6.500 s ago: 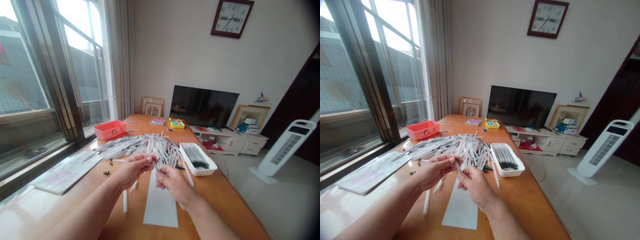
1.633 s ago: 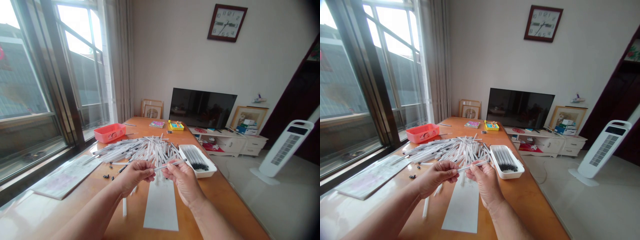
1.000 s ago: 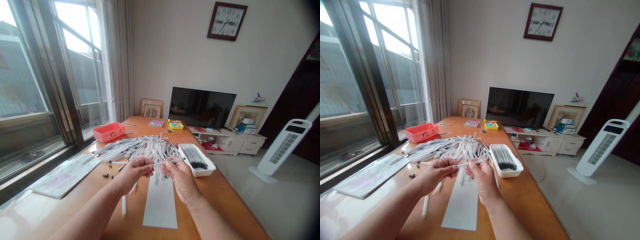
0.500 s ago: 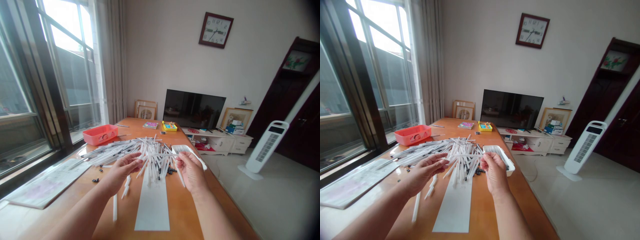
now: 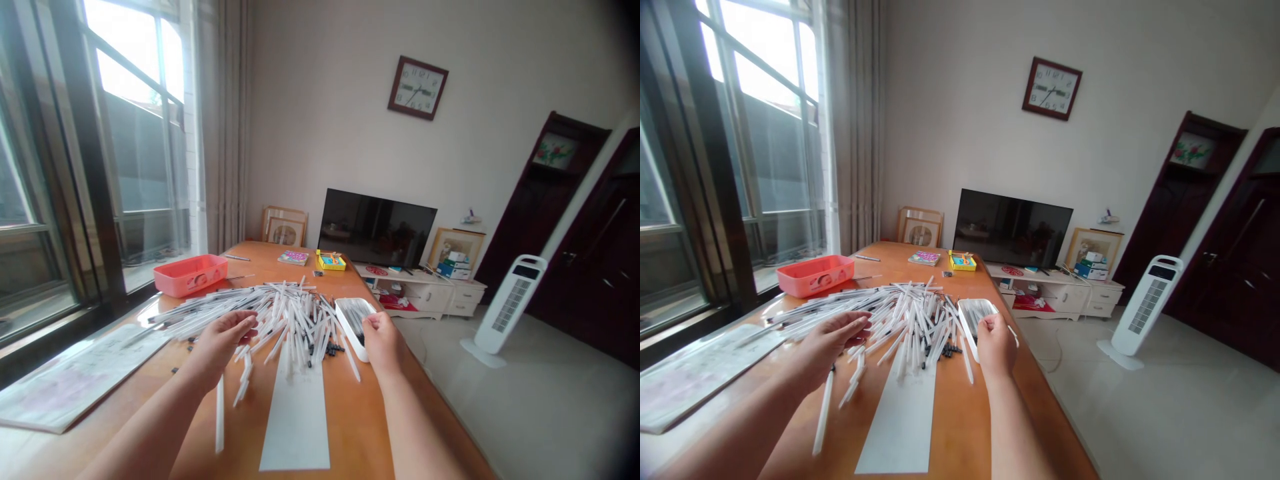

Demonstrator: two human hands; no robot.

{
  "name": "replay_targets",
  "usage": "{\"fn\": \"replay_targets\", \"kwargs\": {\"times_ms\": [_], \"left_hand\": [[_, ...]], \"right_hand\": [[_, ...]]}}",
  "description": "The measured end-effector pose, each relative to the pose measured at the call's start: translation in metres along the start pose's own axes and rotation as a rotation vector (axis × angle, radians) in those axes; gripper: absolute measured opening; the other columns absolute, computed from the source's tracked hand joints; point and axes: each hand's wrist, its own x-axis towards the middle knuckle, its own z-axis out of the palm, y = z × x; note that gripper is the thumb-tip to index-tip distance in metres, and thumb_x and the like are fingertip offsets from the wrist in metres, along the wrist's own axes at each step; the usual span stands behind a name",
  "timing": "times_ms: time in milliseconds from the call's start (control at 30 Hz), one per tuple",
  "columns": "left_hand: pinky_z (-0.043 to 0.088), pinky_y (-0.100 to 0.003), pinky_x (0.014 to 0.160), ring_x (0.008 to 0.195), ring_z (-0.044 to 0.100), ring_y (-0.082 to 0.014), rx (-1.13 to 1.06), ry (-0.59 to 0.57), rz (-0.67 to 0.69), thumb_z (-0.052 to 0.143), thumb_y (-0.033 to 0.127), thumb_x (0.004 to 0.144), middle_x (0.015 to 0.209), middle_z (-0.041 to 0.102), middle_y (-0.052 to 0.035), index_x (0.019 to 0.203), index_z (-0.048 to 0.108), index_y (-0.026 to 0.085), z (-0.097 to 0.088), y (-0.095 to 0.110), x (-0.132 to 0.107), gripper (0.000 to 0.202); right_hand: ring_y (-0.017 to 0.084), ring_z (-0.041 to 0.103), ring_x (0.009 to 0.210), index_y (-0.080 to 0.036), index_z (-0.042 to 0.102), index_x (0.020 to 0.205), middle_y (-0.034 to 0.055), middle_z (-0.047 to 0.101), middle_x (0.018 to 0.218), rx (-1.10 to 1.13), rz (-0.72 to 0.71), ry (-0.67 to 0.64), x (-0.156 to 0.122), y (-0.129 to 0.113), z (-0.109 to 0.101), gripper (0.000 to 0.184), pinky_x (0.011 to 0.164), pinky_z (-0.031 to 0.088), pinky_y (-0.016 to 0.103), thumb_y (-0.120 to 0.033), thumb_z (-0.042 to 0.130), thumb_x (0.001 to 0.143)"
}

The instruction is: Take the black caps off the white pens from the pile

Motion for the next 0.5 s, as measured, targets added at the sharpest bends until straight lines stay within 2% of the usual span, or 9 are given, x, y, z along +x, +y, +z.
{"fn": "replay_targets", "kwargs": {"times_ms": [67, 300, 500], "left_hand": [[0.051, -0.034, 0.079, 0.087, 0.068, -0.0236, 0.007, 0.012, -0.003, 0.076, 0.057, 0.068, 0.097, 0.072, -0.0115, 0.106, 0.068, 0.014, -0.002, 0.000, 0.002, 0.058], [0.048, -0.031, 0.074, 0.083, 0.068, -0.0223, 0.074, 0.065, -0.012, 0.076, 0.058, 0.065, 0.090, 0.072, -0.0093, 0.101, 0.068, 0.014, -0.004, 0.001, 0.005, 0.058], [0.047, -0.029, 0.071, 0.080, 0.067, -0.0200, 0.105, 0.097, -0.006, 0.074, 0.055, 0.068, 0.090, 0.071, -0.0083, 0.102, 0.067, 0.013, -0.012, -0.007, 0.012, 0.054]], "right_hand": [[0.021, 0.063, 0.072, -0.025, 0.067, 0.080, 0.0019, 0.072, 0.078, -0.160, -0.031, -0.039, -0.001, 0.001, 0.001, 0.013, 0.063, 0.037, 0.028, -0.035, 0.060, 0.079], [0.022, 0.064, 0.085, -0.026, 0.070, 0.086, 0.0036, 0.072, 0.082, -0.451, -0.106, -0.121, -0.001, 0.006, 0.010, 0.013, 0.065, 0.035, 0.028, -0.030, 0.061, 0.078], [0.024, 0.063, 0.089, -0.028, 0.070, 0.091, 0.0036, 0.074, 0.088, -0.478, -0.126, -0.140, -0.003, 0.008, 0.011, 0.018, 0.068, 0.036, 0.031, -0.027, 0.060, 0.077]]}}
